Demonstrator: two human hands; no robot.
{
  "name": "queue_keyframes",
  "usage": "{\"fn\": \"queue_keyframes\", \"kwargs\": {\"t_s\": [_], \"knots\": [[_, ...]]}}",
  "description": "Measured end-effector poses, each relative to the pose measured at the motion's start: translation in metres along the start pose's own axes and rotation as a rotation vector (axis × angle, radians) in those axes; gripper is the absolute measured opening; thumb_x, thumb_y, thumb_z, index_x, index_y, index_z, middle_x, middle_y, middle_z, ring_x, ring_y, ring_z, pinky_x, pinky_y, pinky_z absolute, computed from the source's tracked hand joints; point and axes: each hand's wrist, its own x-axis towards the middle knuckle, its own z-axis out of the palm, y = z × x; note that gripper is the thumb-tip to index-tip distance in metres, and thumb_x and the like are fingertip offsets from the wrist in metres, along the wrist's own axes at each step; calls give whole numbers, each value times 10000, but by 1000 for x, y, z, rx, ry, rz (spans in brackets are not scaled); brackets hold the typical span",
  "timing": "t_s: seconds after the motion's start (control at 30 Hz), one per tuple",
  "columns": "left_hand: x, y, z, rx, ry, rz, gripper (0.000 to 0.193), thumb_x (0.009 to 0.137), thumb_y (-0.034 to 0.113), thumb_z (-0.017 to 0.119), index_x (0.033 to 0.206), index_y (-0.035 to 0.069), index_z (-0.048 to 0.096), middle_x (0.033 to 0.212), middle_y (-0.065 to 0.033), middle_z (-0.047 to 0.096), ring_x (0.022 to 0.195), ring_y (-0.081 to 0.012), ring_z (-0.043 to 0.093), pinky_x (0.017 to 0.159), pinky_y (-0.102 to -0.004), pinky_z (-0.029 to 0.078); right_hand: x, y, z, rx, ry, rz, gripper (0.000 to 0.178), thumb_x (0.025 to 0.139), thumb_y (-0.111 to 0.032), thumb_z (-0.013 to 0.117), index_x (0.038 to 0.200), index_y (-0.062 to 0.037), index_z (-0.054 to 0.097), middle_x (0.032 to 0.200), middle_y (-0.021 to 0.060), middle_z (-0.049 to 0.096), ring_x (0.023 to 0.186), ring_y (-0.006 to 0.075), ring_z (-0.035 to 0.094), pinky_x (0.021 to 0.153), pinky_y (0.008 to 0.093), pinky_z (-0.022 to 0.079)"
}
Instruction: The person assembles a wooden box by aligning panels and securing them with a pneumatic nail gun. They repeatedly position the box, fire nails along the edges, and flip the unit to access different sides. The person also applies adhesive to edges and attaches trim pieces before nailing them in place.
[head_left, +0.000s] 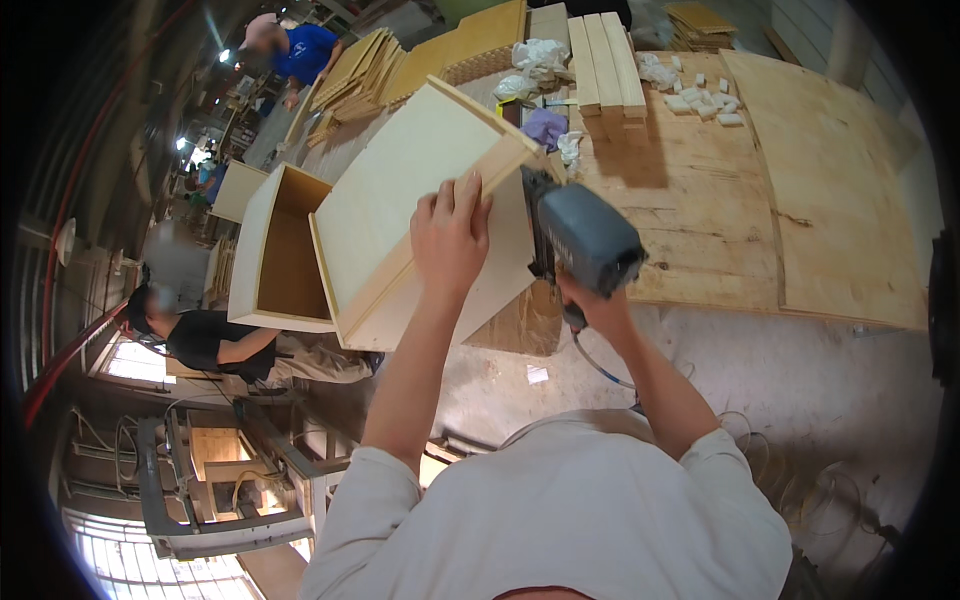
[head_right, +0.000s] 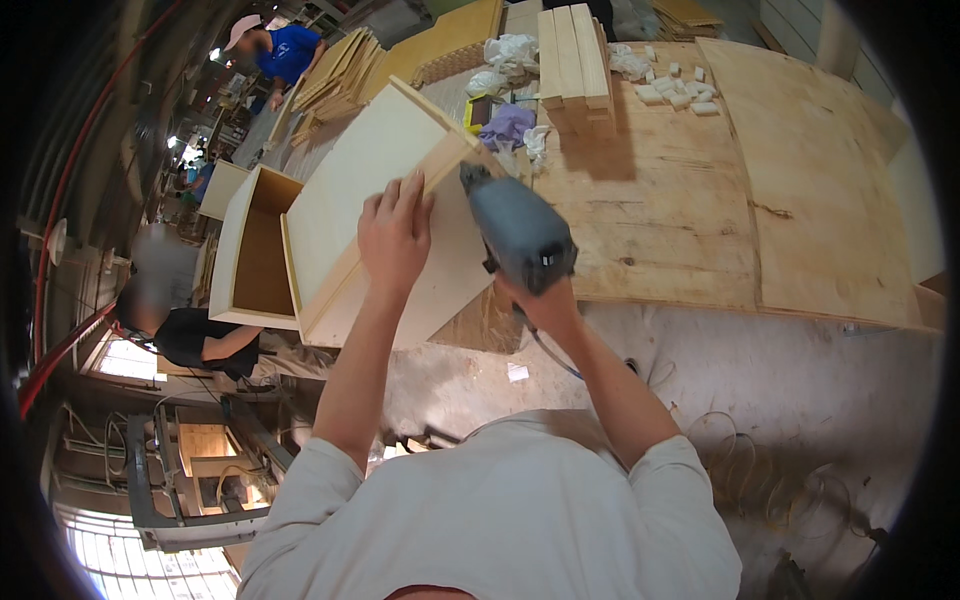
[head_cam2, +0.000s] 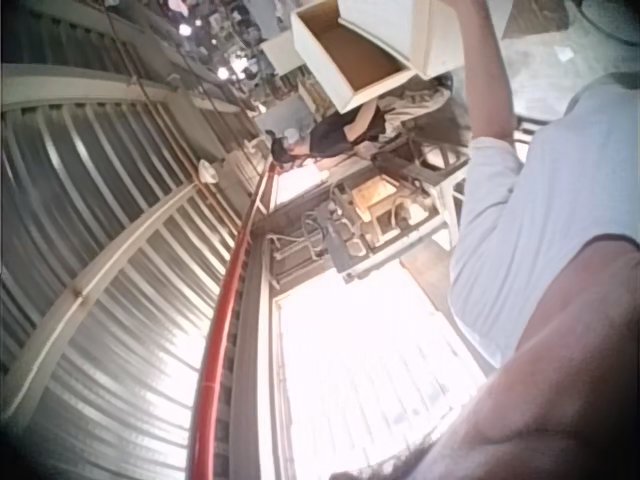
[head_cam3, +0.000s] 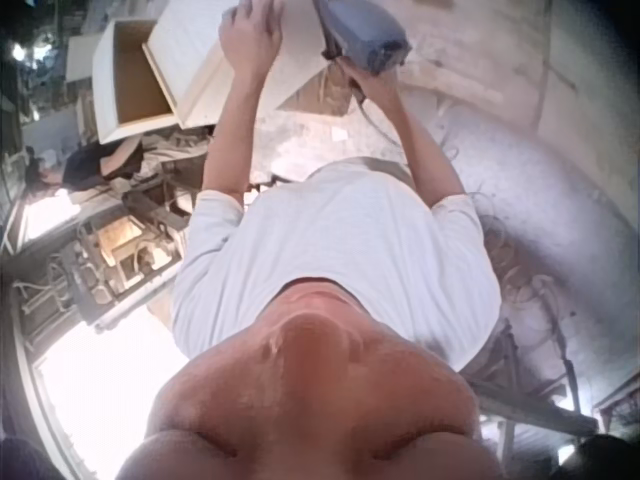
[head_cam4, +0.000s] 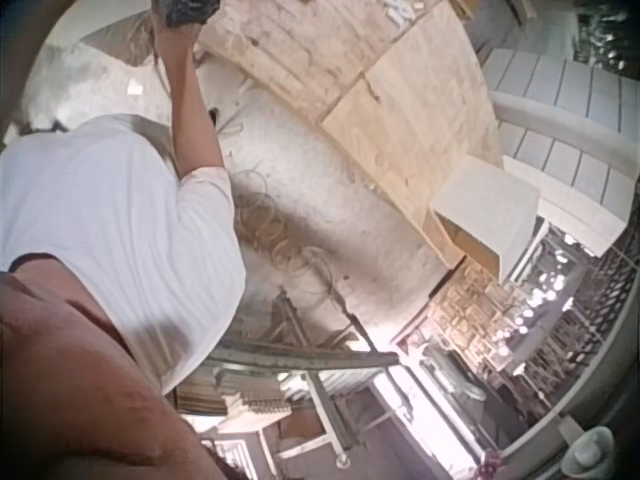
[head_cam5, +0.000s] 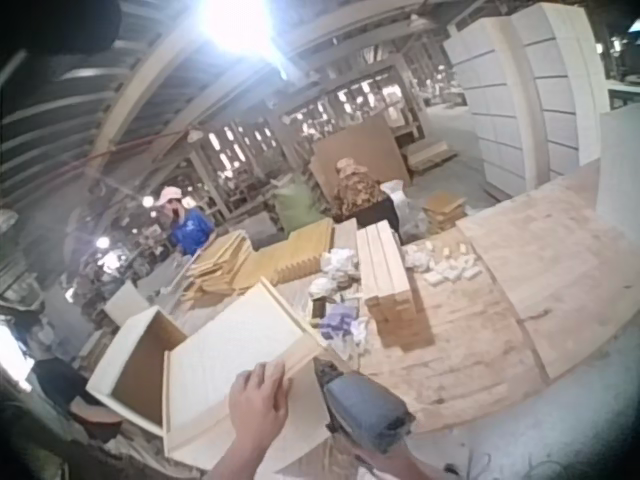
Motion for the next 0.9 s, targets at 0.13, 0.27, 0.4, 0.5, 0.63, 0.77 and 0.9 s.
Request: {"fn": "queue_keyframes", "kwargs": {"t_s": [0.13, 0.27, 0.4, 0.5, 0.63, 0.77, 0.9], "knots": [[15, -2, 14, 17, -89, -111, 355, 872, 280, 598, 1210, 170, 594, 1088, -122, 614, 953, -307, 556, 808, -441, 444, 15, -50, 4, 257, -93, 100, 107, 819, -103, 629, 797, -32, 552, 632, 44, 548, 565, 128, 534, 517, 280, 445], [1, -20, 1, 33, -81, -17, 379, 895, 322, 567, 1247, 181, 564, 1121, -127, 604, 994, -314, 541, 848, -476, 423, 11, -46, -3, 364, -154, 5, 110, 819, -91, 613, 774, -26, 538, 640, 65, 551, 596, 155, 541, 603, 290, 451], [-47, -47, -27, 100, -68, -73, 353, 892, 291, 580, 1222, 168, 588, 1127, -120, 604, 972, -316, 546, 834, -447, 438, -9, -28, 11, 331, -217, 49, 107, 812, -92, 655, 822, -28, 570, 676, 49, 574, 615, 138, 555, 586, 280, 451], [-57, -51, -35, 8, -68, -111, 327, 884, 235, 591, 1200, 154, 607, 1111, -102, 611, 935, -316, 553, 817, -411, 453, -17, -19, 25, 268, -226, 80, 165, 790, -82, 710, 898, -18, 602, 729, 35, 604, 612, 125, 566, 556, 280, 463], [-56, -46, -35, 59, -9, -89, 309, 881, 173, 592, 1185, 132, 621, 1074, -82, 627, 887, -312, 560, 802, -381, 466, -20, -15, 35, 189, -244, 103, 277, 773, -79, 732, 991, -6, 578, 807, 43, 616, 626, 125, 565, 581, 286, 475], [-57, -48, -33, 56, 15, -73, 303, 883, 182, 591, 1180, 135, 627, 1069, -80, 630, 875, -298, 560, 791, -374, 468, -19, -8, 41, 302, -225, 81, 271, 775, -100, 736, 973, 0, 581, 765, 42, 613, 615, 131, 569, 574, 285, 473], [-53, -47, -33, 77, -10, -73, 304, 884, 196, 594, 1180, 137, 629, 1059, -75, 634, 862, -290, 557, 763, -366, 468, -15, -4, 40, 200, -243, 80, 234, 777, -125, 731, 913, -3, 585, 668, 29, 593, 573, 132, 562, 545, 292, 458]]}}
